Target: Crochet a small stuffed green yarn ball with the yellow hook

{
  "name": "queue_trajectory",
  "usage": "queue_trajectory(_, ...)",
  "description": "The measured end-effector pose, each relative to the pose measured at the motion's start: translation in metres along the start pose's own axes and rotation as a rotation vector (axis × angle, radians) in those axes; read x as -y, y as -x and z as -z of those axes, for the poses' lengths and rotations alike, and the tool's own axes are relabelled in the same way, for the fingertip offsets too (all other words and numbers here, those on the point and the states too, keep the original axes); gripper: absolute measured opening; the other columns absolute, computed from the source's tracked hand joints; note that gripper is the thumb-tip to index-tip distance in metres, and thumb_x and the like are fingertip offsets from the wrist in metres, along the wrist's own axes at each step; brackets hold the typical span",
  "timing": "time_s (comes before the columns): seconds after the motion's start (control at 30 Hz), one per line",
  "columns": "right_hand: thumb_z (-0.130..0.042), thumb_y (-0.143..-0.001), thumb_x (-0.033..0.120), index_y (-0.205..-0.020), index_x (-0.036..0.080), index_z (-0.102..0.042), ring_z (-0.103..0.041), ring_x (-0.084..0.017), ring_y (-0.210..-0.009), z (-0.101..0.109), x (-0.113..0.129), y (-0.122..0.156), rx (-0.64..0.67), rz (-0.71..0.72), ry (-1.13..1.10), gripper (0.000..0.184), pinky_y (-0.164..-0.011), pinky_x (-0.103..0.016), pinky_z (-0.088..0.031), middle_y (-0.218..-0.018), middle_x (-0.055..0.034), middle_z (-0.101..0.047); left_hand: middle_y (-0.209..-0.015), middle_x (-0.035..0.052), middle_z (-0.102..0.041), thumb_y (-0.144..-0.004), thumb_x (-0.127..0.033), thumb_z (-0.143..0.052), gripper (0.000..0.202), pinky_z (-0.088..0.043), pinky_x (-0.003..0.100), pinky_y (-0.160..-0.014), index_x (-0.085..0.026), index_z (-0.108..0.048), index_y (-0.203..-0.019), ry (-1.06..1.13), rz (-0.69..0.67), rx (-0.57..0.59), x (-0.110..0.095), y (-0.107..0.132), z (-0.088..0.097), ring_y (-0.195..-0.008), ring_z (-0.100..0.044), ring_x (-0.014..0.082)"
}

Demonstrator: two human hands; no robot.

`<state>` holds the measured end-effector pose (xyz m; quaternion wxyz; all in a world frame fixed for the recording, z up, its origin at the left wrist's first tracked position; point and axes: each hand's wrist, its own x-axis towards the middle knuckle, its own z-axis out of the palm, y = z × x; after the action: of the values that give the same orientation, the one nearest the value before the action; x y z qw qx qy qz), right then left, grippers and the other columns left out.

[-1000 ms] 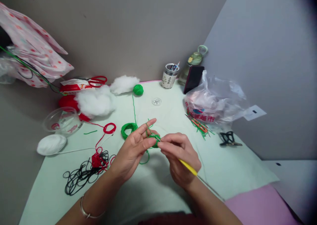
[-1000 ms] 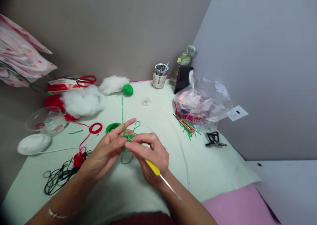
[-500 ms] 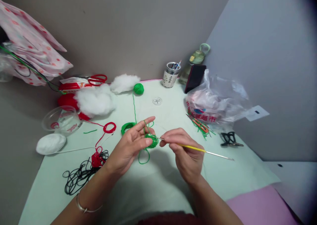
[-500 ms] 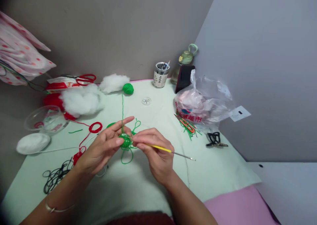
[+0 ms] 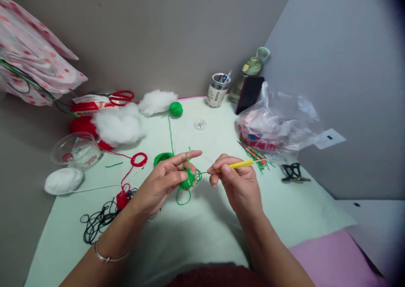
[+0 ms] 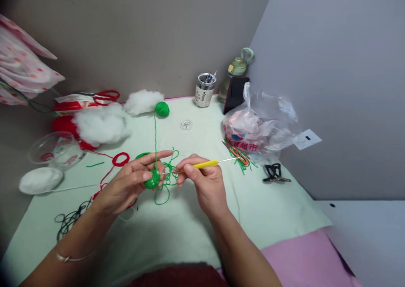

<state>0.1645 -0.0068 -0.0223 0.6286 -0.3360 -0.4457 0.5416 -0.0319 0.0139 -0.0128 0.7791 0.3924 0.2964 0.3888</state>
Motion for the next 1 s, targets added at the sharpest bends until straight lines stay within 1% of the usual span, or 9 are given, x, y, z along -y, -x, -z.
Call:
queue_trajectory(0.17,-0.083,-0.083,0.039,-0.079,0.02,-0.08,-0.062,-0.011,-0.05,-0.001,0.003,-0.003,-0.025,-0.071,-0.035,0.02,-0.047,-0.023,-0.052,-0.07,-0.0013,-0.07,-0.084,0.0042,-0.067,-0.084,-0.028,-0.075,0.041,-0.046,0.027,-0.062,-0.02,-0.078,-0.124,0.02,0.019,0.014,-0.001,0.001,-0.001,-0.069,-0.06,0.0139)
queue_trajectory(0.27,-0.083,-0.082,0.042,-0.079,0.019,-0.079,-0.06,-0.011,-0.049,-0.002,0.004,-0.003,-0.027,-0.08,-0.01,0.024,-0.046,-0.023,-0.052,-0.069,-0.0011,-0.069,-0.081,0.0049,-0.066,-0.087,-0.032,-0.07,0.04,-0.038,0.024,-0.048,-0.017,-0.077,-0.124,0.046,0.054,0.038,0.0,0.0,-0.002,-0.058,-0.056,0.012)
queue_trajectory(0.37,-0.082,-0.083,0.042,-0.079,0.019,-0.078,-0.059,-0.011,-0.049,-0.002,0.004,-0.002,-0.018,-0.085,-0.011,0.023,-0.047,-0.024,-0.051,-0.068,-0.001,-0.068,-0.075,0.004,-0.064,-0.09,-0.033,-0.067,0.038,-0.031,0.023,-0.045,-0.015,-0.077,-0.122,0.053,0.051,0.047,0.002,-0.002,-0.002,-0.051,-0.05,0.0097)
queue_trajectory(0.5,-0.083,-0.082,0.042,-0.078,0.019,-0.077,-0.056,-0.01,-0.048,0.001,0.004,-0.004,-0.028,-0.123,-0.025,0.024,-0.045,-0.023,-0.048,-0.067,-0.0009,-0.067,-0.081,0.0048,-0.063,-0.087,-0.032,-0.072,0.036,-0.038,0.024,-0.053,-0.017,-0.079,-0.119,0.017,0.044,0.0,-0.001,-0.002,-0.001,-0.062,-0.051,0.0118)
queue_trajectory(0.6,-0.082,-0.083,0.043,-0.078,0.02,-0.075,-0.052,-0.009,-0.047,0.002,0.002,-0.005,-0.025,-0.16,-0.082,0.024,-0.043,-0.021,-0.045,-0.066,-0.0002,-0.067,-0.092,0.006,-0.065,-0.085,-0.032,-0.078,0.036,-0.047,0.028,-0.068,-0.02,-0.08,-0.119,-0.037,0.004,-0.025,-0.002,-0.001,-0.001,-0.078,-0.056,0.0152)
queue_trajectory(0.73,-0.079,-0.088,0.041,-0.084,0.023,-0.078,-0.053,-0.008,-0.049,-0.003,-0.005,-0.001,0.012,-0.175,-0.155,0.019,-0.046,-0.02,-0.046,-0.066,0.0012,-0.067,-0.1,0.0046,-0.068,-0.084,-0.03,-0.083,0.043,-0.049,0.032,-0.086,-0.027,-0.077,-0.126,-0.125,-0.06,-0.01,0.004,0.0,-0.004,-0.094,-0.062,0.0183)
queue_trajectory(0.83,-0.076,-0.092,0.039,-0.092,0.026,-0.08,-0.057,-0.009,-0.053,-0.006,-0.01,0.004,0.001,-0.06,-0.068,0.014,-0.052,-0.022,-0.05,-0.067,0.0023,-0.067,-0.101,0.0026,-0.069,-0.084,-0.027,-0.084,0.048,-0.048,0.035,-0.094,-0.031,-0.073,-0.13,-0.138,-0.06,0.007,0.01,0.002,-0.008,-0.1,-0.066,0.0197)
queue_trajectory(0.93,-0.073,-0.096,0.035,-0.098,0.028,-0.082,-0.062,-0.011,-0.063,-0.006,-0.011,0.008,0.001,0.114,0.072,0.011,-0.06,-0.025,-0.054,-0.081,0.0003,-0.07,-0.099,0.0016,-0.067,-0.082,-0.025,-0.086,0.052,-0.049,0.033,-0.093,-0.032,-0.072,-0.132,-0.148,-0.078,-0.044,0.013,0.003,-0.011,-0.099,-0.065,0.0186)
queue_trajectory(1.0,-0.071,-0.097,0.031,-0.1,0.028,-0.082,-0.065,-0.012,-0.071,-0.005,-0.009,0.009,0.034,0.18,0.167,0.011,-0.064,-0.026,-0.055,-0.088,-0.0012,-0.07,-0.098,0.001,-0.065,-0.08,-0.024,-0.088,0.054,-0.05,0.03,-0.091,-0.032,-0.073,-0.131,-0.173,-0.099,-0.084,0.012,0.004,-0.012,-0.097,-0.063,0.017)
